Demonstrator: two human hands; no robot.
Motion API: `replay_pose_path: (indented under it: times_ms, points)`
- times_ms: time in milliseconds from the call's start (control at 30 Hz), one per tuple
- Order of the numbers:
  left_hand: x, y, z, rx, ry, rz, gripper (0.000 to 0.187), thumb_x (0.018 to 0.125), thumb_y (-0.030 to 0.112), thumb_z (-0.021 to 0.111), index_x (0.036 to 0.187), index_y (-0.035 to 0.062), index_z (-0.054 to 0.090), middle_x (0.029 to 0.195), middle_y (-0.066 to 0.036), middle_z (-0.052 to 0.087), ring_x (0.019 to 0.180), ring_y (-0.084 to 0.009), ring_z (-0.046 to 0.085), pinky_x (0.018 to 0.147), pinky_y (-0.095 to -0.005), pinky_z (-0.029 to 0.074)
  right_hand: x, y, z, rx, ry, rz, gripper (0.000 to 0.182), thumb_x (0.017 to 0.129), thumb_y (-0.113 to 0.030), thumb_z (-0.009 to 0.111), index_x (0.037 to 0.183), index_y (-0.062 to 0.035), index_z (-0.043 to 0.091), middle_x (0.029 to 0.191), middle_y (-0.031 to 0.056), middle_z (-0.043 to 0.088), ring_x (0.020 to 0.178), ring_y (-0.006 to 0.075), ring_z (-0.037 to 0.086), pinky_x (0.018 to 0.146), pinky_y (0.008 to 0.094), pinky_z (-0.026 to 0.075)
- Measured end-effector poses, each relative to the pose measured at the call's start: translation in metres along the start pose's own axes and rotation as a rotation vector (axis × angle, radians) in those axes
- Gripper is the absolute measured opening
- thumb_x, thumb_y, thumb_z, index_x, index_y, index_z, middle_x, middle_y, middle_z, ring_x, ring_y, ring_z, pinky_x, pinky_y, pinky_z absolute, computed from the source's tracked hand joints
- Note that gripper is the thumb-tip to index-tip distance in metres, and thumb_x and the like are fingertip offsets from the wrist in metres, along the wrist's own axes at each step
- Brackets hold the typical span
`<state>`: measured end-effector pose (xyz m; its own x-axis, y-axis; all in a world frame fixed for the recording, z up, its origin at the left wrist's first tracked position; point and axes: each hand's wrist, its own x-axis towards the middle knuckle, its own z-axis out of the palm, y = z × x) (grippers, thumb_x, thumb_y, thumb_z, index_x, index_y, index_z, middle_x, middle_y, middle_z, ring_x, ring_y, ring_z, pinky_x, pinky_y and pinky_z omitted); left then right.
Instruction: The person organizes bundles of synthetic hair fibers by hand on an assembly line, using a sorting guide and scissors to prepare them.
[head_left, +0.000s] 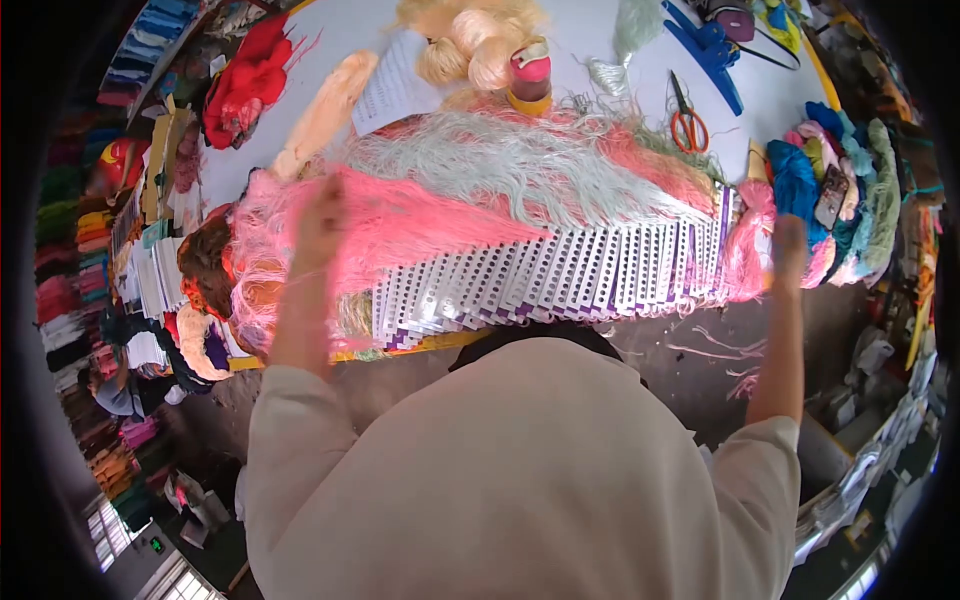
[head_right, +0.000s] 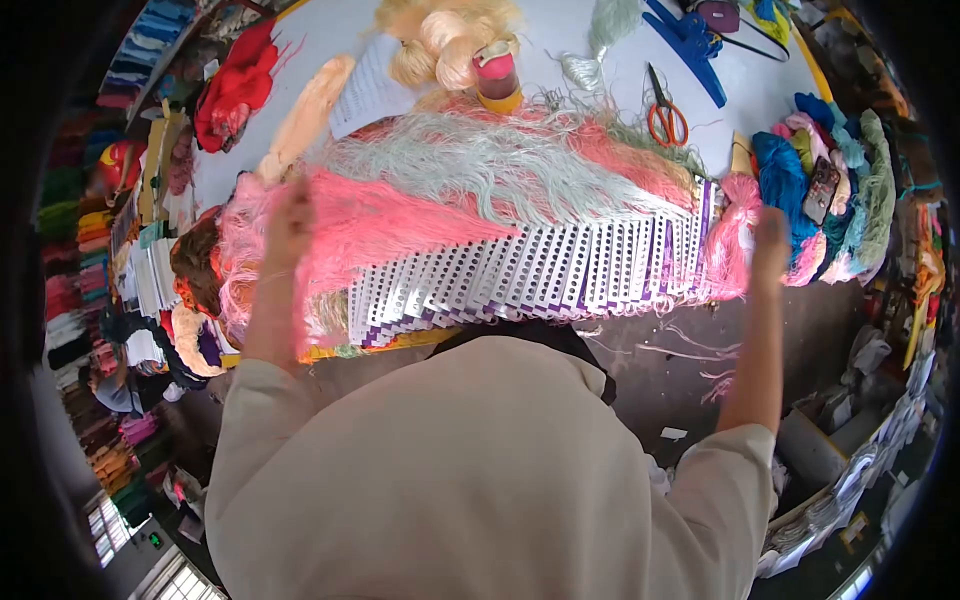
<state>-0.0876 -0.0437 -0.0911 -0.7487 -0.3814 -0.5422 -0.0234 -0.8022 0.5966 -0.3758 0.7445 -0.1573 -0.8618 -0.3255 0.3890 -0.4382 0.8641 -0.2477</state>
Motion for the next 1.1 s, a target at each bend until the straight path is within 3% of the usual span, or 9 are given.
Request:
replay_pose_path:
  times_ms: [100,200,367,500,800,900,1000,1067,1100]
  points:
    - [0.007,-0.123,0.066,0.422,-0.058,-0.349,0.023,0.093,0.017,0.061,0.112,0.0035,0.063,0.091,-0.004,0.066,0.052,-0.0019,0.042,0.042,-0.0146,0.029,-0.002,-0.177,0.051,0.417,-0.423,0.318,0.027,0.1,-0.024,0.042,0.106,-0.0053,0.06,0.074,0.017,0.061,0.067,0.0319,0.061,0.063,0.0417,0.045]
    - [0.016,-0.219,0.1,0.708,-0.121,-0.494,0.024,0.089,0.026,0.066,0.095,0.0029,0.068,0.066,-0.001,0.058,0.045,-0.0044,0.039,0.041,-0.021,0.035,-0.021,-0.266,0.097,0.605,-0.709,0.276,0.019,0.098,-0.029,0.048,0.104,-0.0139,0.058,0.08,0.021,0.065,0.072,0.0405,0.065,0.066,0.0481,0.05]
    - [0.029,-0.314,0.11,1.191,-0.086,-0.338,0.022,0.081,0.022,0.07,0.081,-0.0002,0.067,0.063,-0.006,0.058,0.046,-0.0109,0.047,0.044,-0.0281,0.044,-0.041,-0.311,0.145,0.628,-0.901,0.215,0.016,0.095,-0.027,0.055,0.105,-0.0149,0.058,0.08,0.0168,0.066,0.078,0.0371,0.066,0.068,0.0462,0.05]
    - [0.021,-0.333,0.112,1.348,-0.191,-0.168,0.02,0.083,0.02,0.069,0.084,0.0001,0.066,0.058,-0.005,0.054,0.044,-0.0106,0.046,0.04,-0.0295,0.039,-0.039,-0.311,0.143,0.634,-0.948,0.234,0.016,0.095,-0.027,0.055,0.104,-0.0144,0.058,0.08,0.0155,0.066,0.077,0.0367,0.065,0.067,0.0462,0.049]
    - [0.023,-0.32,0.118,0.72,-0.235,-0.531,0.016,0.091,0.015,0.06,0.078,0.0073,0.055,0.047,0.0,0.042,0.034,-0.0093,0.037,0.032,-0.0252,0.029,-0.036,-0.306,0.155,0.756,-0.985,0.31,0.015,0.094,-0.023,0.056,0.105,-0.0133,0.052,0.079,0.0179,0.066,0.078,0.0389,0.065,0.068,0.0473,0.049]
    - [0.027,-0.319,0.123,0.852,-0.273,-0.518,0.016,0.091,0.013,0.058,0.076,0.007,0.055,0.046,0.0,0.041,0.034,-0.0094,0.037,0.033,-0.025,0.03,-0.039,-0.305,0.16,0.788,-0.949,0.292,0.012,0.095,-0.019,0.056,0.098,-0.009,0.05,0.063,0.0073,0.058,0.054,0.017,0.058,0.054,0.0344,0.047]
    - [0.029,-0.32,0.122,0.887,-0.274,-0.513,0.019,0.09,0.012,0.057,0.072,0.0058,0.054,0.051,-0.002,0.046,0.037,-0.0101,0.041,0.035,-0.0241,0.034,-0.035,-0.306,0.154,0.768,-1.045,0.358,0.017,0.093,-0.023,0.058,0.105,-0.0126,0.052,0.078,0.0168,0.066,0.076,0.0377,0.066,0.068,0.046,0.049]
    - [0.03,-0.323,0.112,1.047,-0.044,-0.346,0.017,0.089,0.013,0.058,0.075,0.0033,0.056,0.062,-0.003,0.055,0.044,-0.0089,0.046,0.04,-0.0235,0.037,-0.035,-0.31,0.148,0.781,-1.057,0.406,0.018,0.093,-0.024,0.058,0.105,-0.0123,0.053,0.076,0.0156,0.065,0.073,0.035,0.066,0.067,0.0438,0.049]
    - [0.037,-0.309,0.095,1.536,-0.375,0.103,0.012,0.088,0.011,0.06,0.091,-0.0006,0.061,0.075,-0.005,0.063,0.051,-0.006,0.048,0.045,-0.0227,0.039,-0.038,-0.309,0.149,0.783,-1.054,0.406,0.018,0.093,-0.024,0.058,0.105,-0.0123,0.053,0.076,0.0156,0.065,0.073,0.035,0.066,0.067,0.0438,0.049]
